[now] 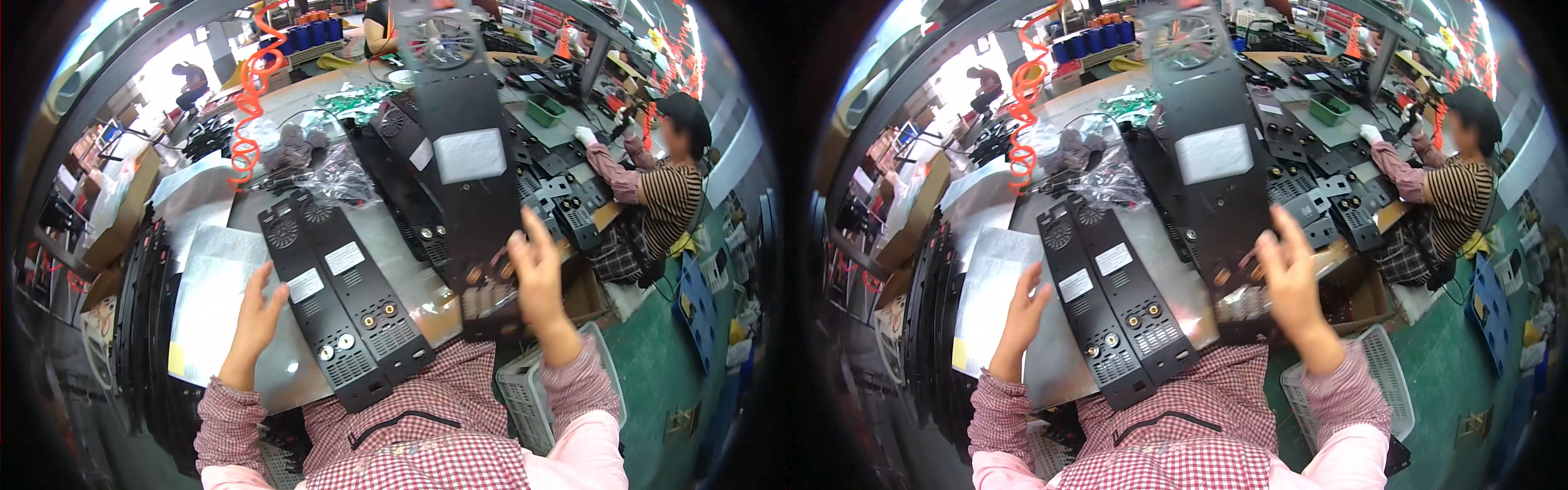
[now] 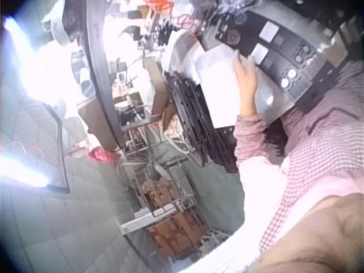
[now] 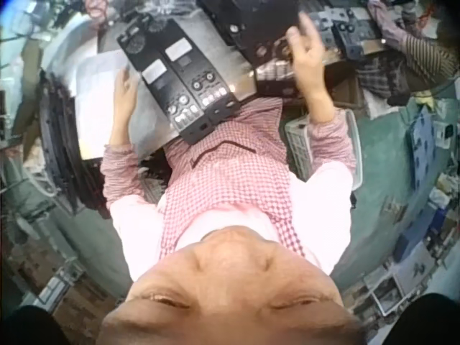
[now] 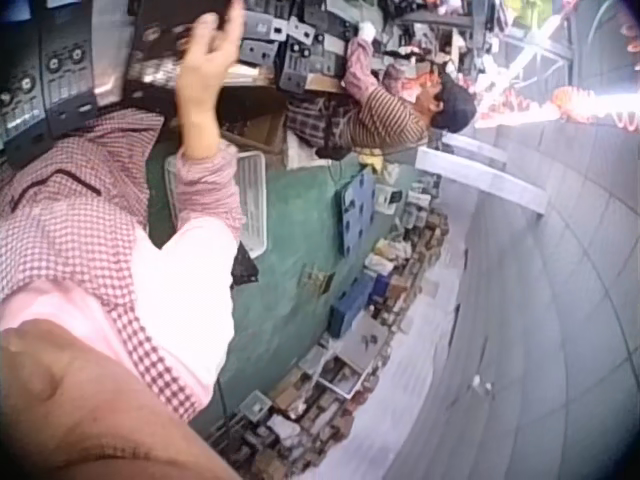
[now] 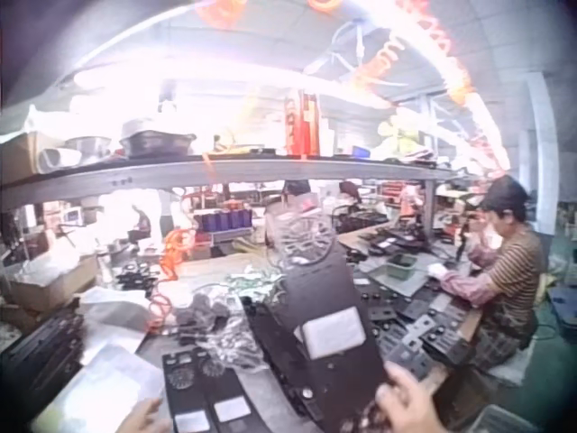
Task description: The person picks up black electronic chassis from a white basket and places them on a metal workbench. They apply white labels to the back of the chassis using a red squeegee tool to smooth them down. The person then wipes the chassis with a cloth and returns them to the basket, repeating the process for multiple units.
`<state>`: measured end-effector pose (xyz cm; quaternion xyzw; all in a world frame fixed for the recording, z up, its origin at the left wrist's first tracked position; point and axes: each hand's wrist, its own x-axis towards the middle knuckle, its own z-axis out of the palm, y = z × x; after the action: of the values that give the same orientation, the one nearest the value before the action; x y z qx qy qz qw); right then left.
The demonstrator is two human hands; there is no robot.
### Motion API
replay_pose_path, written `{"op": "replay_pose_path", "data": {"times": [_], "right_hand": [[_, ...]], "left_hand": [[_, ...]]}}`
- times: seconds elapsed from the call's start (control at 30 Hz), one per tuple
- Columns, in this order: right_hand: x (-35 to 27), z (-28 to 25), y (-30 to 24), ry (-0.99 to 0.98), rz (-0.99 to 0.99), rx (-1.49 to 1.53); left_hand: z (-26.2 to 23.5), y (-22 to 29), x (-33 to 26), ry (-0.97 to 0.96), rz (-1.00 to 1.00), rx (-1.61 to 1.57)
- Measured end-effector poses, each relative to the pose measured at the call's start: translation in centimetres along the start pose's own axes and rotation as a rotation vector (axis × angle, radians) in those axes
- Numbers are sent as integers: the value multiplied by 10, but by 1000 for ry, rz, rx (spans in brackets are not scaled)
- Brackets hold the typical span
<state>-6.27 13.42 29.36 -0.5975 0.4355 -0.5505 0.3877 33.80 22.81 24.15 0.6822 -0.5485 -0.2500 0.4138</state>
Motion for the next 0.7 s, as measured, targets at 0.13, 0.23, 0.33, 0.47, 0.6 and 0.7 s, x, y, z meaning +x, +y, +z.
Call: {"op": "replay_pose_path", "data": {"times": [0.13, 0.23, 0.33, 0.47, 0.6, 0.7], "right_hand": [[101, -67, 33, 110, 55, -65], [173, -102, 77, 72, 156, -76], [218, -116, 106, 28, 364, -1], [247, -114, 128, 43, 537, -93], [263, -131, 155, -43, 302, -566], [266, -130, 159, -22, 210, -1033]], "left_hand": [[31, -59, 10, -5, -91, 251], [42, -87, 28, 60, -108, 187], [44, -95, 55, 144, -189, -39], [40, -103, 89, 224, -153, 102], [34, -114, 135, 231, -39, 504], [33, -106, 170, 152, -104, 651]]}}
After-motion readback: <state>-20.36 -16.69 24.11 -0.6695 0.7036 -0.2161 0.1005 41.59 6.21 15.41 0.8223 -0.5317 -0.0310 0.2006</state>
